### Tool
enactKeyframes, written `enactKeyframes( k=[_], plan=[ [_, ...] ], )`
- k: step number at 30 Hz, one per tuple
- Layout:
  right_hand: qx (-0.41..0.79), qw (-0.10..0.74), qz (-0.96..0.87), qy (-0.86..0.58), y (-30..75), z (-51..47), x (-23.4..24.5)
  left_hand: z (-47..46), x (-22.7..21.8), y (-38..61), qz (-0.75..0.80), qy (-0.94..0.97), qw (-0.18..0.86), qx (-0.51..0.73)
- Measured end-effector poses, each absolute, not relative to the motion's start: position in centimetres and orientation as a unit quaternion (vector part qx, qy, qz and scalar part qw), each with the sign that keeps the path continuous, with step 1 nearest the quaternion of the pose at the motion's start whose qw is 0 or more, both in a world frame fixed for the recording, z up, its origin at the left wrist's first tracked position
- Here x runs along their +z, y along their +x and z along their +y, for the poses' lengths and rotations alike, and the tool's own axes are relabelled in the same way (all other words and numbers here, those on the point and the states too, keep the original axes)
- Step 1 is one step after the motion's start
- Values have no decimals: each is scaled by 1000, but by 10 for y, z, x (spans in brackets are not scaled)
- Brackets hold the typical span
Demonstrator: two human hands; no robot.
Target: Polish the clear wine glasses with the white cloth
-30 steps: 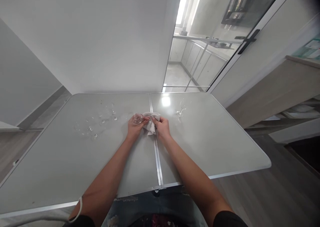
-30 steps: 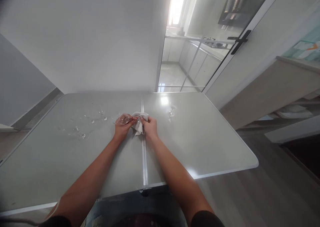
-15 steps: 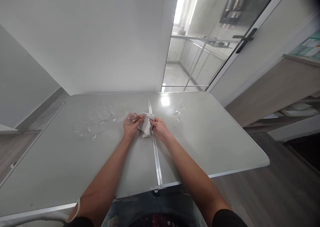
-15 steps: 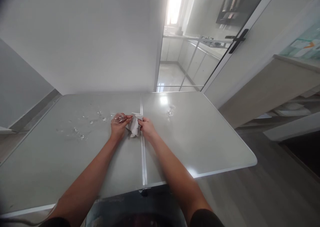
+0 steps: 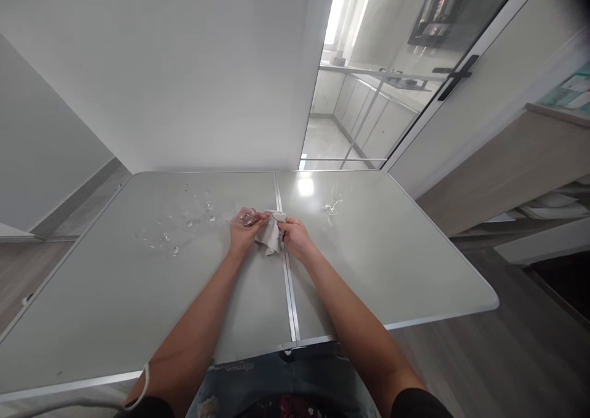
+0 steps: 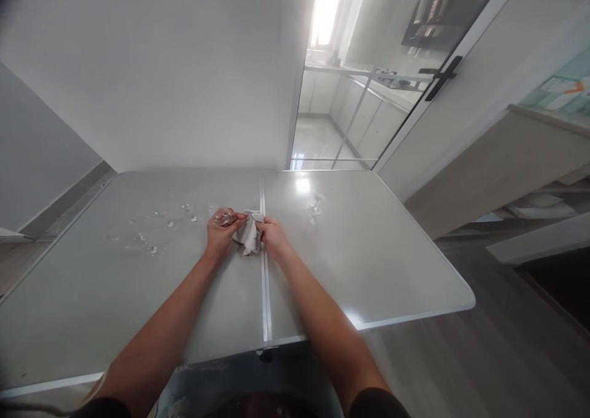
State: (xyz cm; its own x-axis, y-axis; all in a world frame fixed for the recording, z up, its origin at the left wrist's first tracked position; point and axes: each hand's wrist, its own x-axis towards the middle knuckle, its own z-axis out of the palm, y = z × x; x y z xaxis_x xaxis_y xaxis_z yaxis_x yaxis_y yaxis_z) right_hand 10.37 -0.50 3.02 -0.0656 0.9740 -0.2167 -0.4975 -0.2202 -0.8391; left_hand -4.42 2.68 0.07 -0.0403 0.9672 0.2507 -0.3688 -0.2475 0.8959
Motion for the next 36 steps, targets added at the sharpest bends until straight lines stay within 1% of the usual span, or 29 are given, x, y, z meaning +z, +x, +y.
enactKeyframes(
  k=[4, 7, 11, 14, 17, 20, 23, 26, 28, 31, 36],
  plan=[
    [652, 578, -287, -400, 106, -6, 33, 26, 0, -44, 332, 462, 520, 637],
    [669, 549, -291, -407, 106, -4, 31, 26, 0, -44, 345, 472, 509, 632],
    [642, 570, -282, -428, 107, -1, 25, 27, 0, -45, 344, 474, 505, 634],
    [628, 556, -302, -453, 110, 0, 24, 29, 0, -47, 352, 452, 502, 649],
    [560, 571, -341, -495, 112, -3, 26, 31, 1, -48, 351, 440, 495, 662],
    [471, 572, -428, -518, 108, -8, 31, 30, 2, -48, 360, 456, 507, 636],
    [361, 551, -524, -539, 100, -13, 34, 29, 2, -46, 363, 488, 517, 602],
    [238, 518, -582, -580, 93, -16, 36, 29, 1, -45, 356, 493, 516, 604],
    [210, 471, -630, -581, 91, -17, 35, 29, 2, -44, 358, 482, 514, 612],
    [201, 399, -680, -582, 88, -18, 30, 26, 6, -42, 366, 481, 528, 597],
    [130, 330, -678, -644, 86, -16, 24, 22, 11, -40, 344, 513, 546, 566]
  ],
)
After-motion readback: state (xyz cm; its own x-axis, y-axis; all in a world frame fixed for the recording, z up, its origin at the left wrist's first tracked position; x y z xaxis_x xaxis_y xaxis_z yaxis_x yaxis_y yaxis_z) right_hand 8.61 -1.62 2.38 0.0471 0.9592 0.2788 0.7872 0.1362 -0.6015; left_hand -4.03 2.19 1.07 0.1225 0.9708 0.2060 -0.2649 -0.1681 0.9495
